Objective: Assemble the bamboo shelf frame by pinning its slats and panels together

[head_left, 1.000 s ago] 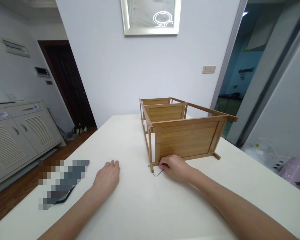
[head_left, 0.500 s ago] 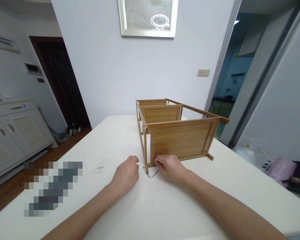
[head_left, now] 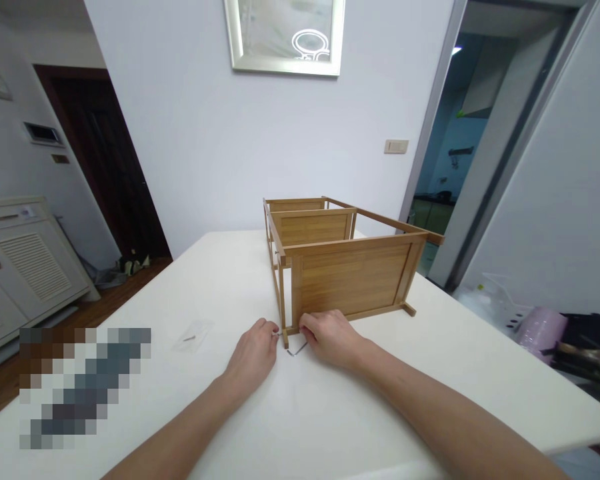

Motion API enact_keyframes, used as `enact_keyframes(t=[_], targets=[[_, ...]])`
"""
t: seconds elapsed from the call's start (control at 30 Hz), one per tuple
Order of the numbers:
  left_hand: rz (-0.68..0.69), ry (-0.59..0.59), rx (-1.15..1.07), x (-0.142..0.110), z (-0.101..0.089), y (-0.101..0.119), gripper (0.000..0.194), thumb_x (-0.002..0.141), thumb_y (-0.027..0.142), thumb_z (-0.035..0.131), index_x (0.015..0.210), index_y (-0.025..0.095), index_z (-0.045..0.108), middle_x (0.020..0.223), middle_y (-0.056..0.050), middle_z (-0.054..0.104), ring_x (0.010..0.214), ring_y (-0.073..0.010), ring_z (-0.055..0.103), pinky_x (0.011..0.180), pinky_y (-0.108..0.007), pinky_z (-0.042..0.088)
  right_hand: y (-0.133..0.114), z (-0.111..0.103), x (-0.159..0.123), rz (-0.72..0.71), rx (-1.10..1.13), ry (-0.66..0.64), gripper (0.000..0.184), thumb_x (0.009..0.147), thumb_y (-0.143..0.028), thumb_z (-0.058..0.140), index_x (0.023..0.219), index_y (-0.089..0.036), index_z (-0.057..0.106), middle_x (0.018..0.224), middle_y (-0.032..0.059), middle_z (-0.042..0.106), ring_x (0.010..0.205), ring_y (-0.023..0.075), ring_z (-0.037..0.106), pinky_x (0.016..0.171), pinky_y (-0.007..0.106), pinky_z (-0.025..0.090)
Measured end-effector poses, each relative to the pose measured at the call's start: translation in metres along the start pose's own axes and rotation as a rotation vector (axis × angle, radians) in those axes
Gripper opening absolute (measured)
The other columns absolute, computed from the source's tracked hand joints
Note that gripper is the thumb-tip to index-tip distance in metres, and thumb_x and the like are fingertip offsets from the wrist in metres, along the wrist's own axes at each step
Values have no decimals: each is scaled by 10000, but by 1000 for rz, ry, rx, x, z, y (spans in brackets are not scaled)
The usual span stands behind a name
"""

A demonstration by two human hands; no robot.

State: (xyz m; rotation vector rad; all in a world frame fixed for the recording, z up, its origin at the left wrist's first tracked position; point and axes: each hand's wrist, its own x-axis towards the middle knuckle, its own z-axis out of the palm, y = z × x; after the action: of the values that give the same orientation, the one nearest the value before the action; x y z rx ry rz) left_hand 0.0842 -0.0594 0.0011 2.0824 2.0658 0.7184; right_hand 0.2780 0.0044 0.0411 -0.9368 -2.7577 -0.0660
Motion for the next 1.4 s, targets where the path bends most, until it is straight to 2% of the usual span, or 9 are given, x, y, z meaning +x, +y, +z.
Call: enact_keyframes(t=[0.13,0.43,0.7,1.03,1.23,1.4], targets=[[18,-6,-5,4,0,-3,237,909,165,428,927,174,664,929,-65,645,847,-184,633,820,-309,459,1,-3,1,71,-27,-37,156,920,-226,464,915,-180,613,886,73,727,744,179,647,616,258,311],[32,-9,0,5,-1,-1,258,925,177,421,892,181,678,905,-51,649,853,-178,637,809,-289,449,-1,0,2,65,-17,-68,149,929,-271,499,891,-187,616,895,66,730,778,192,662,621,265,317],[22,-27,6,6,-3,-3,270,933,195,423,891,192,690,898,-42,649,840,-174,636,789,-281,435,1,-1,2,80,-19,-53,127,918,-212,488,923,-200,614,943,45,729,802,169,658,614,265,311],[13,-22,34,10,3,-7,248,938,219,432,868,206,669,912,-35,647,873,-181,635,785,-275,426,0,2,2,58,-42,-34,151,919,-218,453,938,-189,600,923,55,716,799,189,656,602,266,316],[13,2,-18,12,6,-10,199,911,202,450,856,208,641,913,-28,669,848,-183,630,756,-280,424,-3,4,0,19,-46,-33,128,912,-204,473,941,-189,597,931,53,711,791,174,650,616,262,333],[2,20,-50,12,7,-11,148,861,191,494,848,206,640,874,-17,678,794,-175,615,722,-275,411,-2,4,1,33,-40,-9,182,946,-217,412,979,-180,587,938,68,707,809,179,647,629,260,348]])
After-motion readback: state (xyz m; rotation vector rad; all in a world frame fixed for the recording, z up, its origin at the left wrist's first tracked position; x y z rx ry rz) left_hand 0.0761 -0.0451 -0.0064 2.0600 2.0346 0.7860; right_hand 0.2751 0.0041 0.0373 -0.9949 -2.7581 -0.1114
